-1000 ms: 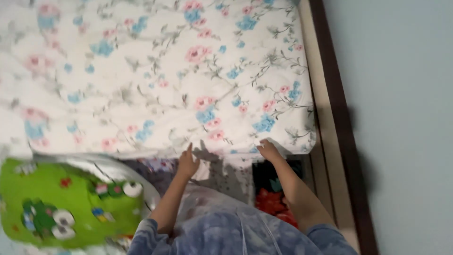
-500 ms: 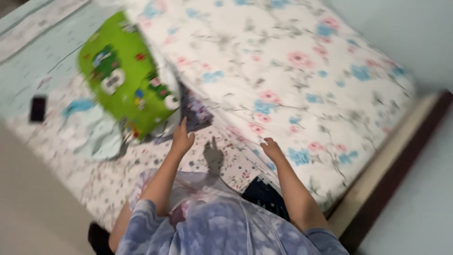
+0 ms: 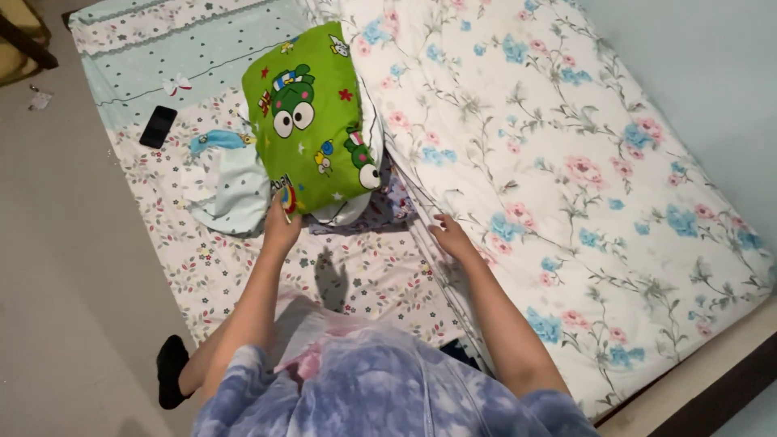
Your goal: The person removes pillowcases from several pillows, places the pillows on the floor, and then strips a floral-patterned sheet from the mattress. The person folds the removed sheet and places it on the bed.
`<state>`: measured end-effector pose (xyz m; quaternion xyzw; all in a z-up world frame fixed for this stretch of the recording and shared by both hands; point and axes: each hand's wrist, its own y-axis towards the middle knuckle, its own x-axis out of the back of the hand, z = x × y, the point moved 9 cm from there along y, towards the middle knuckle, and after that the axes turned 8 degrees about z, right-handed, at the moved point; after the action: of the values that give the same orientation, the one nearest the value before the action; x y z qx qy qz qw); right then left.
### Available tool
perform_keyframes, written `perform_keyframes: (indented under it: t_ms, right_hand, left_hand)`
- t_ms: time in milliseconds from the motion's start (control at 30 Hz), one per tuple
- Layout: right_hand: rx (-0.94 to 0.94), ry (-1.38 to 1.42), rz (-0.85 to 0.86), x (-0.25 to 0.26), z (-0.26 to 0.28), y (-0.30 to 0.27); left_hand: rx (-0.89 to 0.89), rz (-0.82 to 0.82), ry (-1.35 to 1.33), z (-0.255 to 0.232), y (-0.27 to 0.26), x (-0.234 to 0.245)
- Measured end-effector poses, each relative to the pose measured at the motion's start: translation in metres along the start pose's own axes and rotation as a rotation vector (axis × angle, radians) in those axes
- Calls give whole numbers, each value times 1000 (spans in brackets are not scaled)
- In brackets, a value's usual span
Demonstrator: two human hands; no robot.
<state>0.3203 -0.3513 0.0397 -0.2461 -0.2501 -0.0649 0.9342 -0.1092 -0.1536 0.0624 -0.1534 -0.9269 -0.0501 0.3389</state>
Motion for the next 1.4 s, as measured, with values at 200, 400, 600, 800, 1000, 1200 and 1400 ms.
perform_keyframes:
  t_ms: [200, 400, 600, 800, 1000, 1200, 1400]
  right_hand:
    - [66, -56, 41, -25, 52, 38]
    - [63, -11, 57, -48, 104, 86]
    - [53, -95, -137, -92, 146, 157]
    - [58, -130, -373, -100, 173, 192]
    - [-228, -108, -243, -138, 154, 200]
    - [-155, -185, -260, -186, 203, 166]
    - [-254, 97, -374, -205, 250, 104]
  left_hand:
    - [23, 44, -136, 33, 12, 0]
    - [-79, 183, -89, 41, 73, -20]
    - [-152, 503, -64, 37, 141, -59]
    - [15, 698, -140, 66, 188, -66]
    - [286, 419, -340, 130, 221, -72]
    - [556, 293, -885, 173, 206, -89]
    - [605, 384, -1126, 157, 159, -54]
